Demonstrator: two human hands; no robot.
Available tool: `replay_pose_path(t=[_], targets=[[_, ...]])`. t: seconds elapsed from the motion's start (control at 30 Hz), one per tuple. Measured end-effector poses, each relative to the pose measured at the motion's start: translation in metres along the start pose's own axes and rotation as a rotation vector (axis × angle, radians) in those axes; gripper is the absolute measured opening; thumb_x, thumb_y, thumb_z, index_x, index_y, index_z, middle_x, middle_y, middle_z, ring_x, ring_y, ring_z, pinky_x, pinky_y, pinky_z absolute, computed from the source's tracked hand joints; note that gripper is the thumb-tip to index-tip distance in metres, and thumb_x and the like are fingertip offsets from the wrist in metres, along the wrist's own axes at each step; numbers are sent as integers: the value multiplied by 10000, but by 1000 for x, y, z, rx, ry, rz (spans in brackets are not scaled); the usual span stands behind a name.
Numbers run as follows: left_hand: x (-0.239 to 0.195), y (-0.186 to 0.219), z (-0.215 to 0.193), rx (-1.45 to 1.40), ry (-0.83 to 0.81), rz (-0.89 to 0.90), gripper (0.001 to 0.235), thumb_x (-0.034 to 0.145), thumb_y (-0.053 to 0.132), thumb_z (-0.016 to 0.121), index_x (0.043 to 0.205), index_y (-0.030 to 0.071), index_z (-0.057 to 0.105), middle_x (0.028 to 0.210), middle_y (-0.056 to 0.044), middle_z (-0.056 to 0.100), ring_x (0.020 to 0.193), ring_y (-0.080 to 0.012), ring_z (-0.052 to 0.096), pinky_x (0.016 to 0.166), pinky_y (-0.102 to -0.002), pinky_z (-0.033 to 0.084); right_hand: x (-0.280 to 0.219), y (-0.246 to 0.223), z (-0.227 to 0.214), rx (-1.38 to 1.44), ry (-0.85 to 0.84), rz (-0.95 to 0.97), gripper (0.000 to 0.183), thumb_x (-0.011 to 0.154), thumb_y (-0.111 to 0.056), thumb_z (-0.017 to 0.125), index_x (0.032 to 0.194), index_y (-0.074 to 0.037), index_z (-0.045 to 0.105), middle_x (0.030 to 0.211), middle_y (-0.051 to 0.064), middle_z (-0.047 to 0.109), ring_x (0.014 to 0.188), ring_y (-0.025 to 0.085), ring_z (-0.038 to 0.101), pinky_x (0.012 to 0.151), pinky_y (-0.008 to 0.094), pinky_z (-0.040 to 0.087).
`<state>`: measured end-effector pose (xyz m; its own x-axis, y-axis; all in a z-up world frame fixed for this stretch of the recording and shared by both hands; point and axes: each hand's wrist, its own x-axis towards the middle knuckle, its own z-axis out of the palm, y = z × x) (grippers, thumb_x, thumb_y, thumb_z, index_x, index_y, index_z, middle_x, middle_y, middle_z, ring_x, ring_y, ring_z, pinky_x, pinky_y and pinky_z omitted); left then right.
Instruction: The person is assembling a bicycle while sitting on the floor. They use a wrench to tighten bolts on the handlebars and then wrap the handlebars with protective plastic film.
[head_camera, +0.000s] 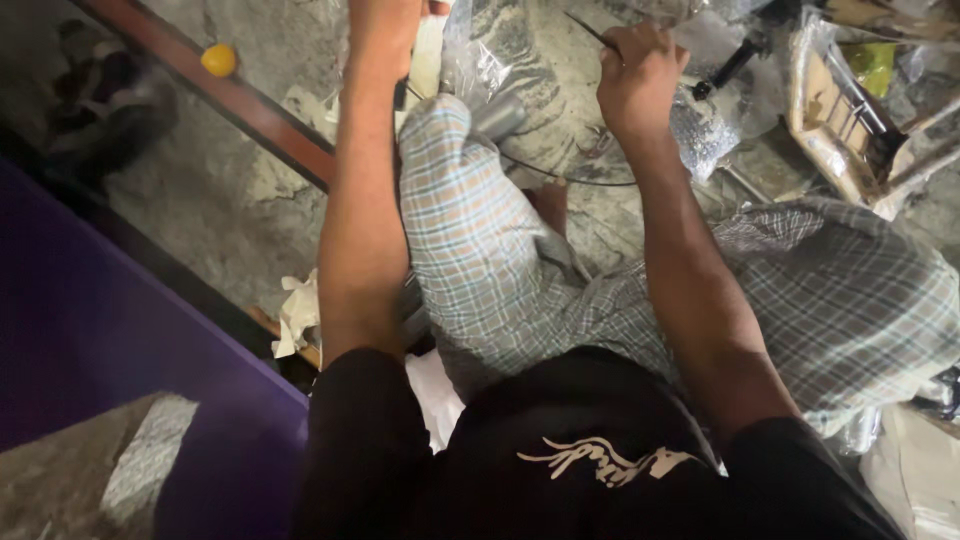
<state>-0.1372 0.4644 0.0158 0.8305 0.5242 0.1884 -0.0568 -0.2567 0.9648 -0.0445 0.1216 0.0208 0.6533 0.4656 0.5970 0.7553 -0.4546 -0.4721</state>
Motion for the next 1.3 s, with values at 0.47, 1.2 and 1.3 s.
replay_pose_path(t=[0.47, 1.2, 1.3], targets=[[-82, -214, -7, 514, 762, -427, 237, 783, 225, 761, 844, 0, 718, 747, -187, 723, 694, -349, 676, 695, -443, 527, 25, 12, 121, 66, -304, -98, 144, 960, -72, 702, 1093, -119, 730, 1049, 98, 653, 1063, 336, 593, 944, 530, 383], [-63, -175, 34, 294, 546, -373, 252, 960, 182, 655, 1104, -2, 750, 957, -175, 771, 857, -246, 729, 803, -356, 556, 84, 40, 368, 593, -592, 108, 152, 1063, -231, 699, 1028, -87, 663, 934, 96, 716, 881, 240, 656, 769, 377, 503], [-66, -170, 36, 220, 485, -402, 237, 967, 168, 647, 1097, -3, 747, 884, -154, 759, 793, -218, 709, 762, -350, 551, 100, 16, 408, 1013, -973, 828, 180, 983, -248, 665, 1022, -73, 689, 792, 53, 698, 599, 107, 584, 475, 254, 386]])
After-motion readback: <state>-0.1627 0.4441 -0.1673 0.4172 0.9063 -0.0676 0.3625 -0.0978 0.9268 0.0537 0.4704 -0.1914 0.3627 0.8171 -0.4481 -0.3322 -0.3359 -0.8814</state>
